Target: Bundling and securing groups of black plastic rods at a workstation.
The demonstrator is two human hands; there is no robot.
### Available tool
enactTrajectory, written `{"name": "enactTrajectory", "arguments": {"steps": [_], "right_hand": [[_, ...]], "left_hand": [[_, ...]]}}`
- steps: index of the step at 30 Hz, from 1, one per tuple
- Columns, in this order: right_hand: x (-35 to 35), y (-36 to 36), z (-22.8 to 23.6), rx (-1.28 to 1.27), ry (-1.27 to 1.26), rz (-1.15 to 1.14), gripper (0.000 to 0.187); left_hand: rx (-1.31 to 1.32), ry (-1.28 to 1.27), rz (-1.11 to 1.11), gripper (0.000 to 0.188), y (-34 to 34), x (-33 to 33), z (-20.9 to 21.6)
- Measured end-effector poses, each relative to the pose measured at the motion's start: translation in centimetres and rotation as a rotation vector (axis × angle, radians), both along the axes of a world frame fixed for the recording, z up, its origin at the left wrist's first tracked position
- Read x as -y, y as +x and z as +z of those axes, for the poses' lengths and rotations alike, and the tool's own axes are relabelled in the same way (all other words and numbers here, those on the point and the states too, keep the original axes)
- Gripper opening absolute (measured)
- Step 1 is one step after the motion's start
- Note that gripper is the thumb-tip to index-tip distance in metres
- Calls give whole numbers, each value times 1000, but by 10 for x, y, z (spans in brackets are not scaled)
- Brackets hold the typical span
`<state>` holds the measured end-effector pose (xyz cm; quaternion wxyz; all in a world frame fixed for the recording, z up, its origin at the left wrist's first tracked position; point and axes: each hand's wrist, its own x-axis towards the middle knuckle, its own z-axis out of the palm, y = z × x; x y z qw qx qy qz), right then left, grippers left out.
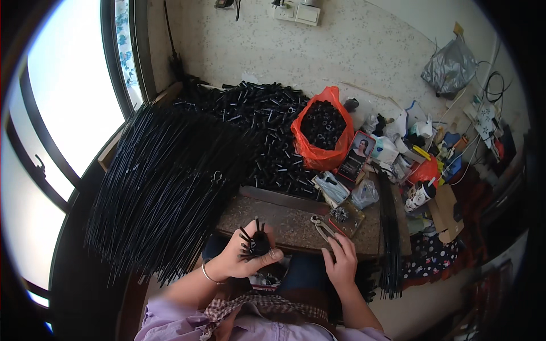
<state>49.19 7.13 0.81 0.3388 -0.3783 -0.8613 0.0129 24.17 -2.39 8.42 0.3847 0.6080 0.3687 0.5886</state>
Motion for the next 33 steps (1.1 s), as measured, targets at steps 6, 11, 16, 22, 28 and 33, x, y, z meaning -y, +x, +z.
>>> {"name": "enactTrajectory", "arguments": {"steps": [6, 11, 16, 22, 28, 33], "right_hand": [[-5, 39, -72, 342, -461, -291, 42], [12, 4, -9, -159, -803, 51, 27], [51, -7, 84, -101, -221, 431, 13], [45, -8, 103, 78, 166, 411, 16], [60, -11, 74, -668, -1536, 717, 32], [52, -19, 46, -361, -2032, 882, 41]], "left_hand": [[-120, -33, 134, 34, 22, -10, -6], [-210, 187, 173, 96, 2, -25, 4], [0, 165, 254, 118, -16, -24, 2], [-131, 270, 441, 108, -14, -16, 8], [220, 78, 93, 111, -14, -6, 19], [-125, 189, 186, 97, -11, -12, 22]]}}
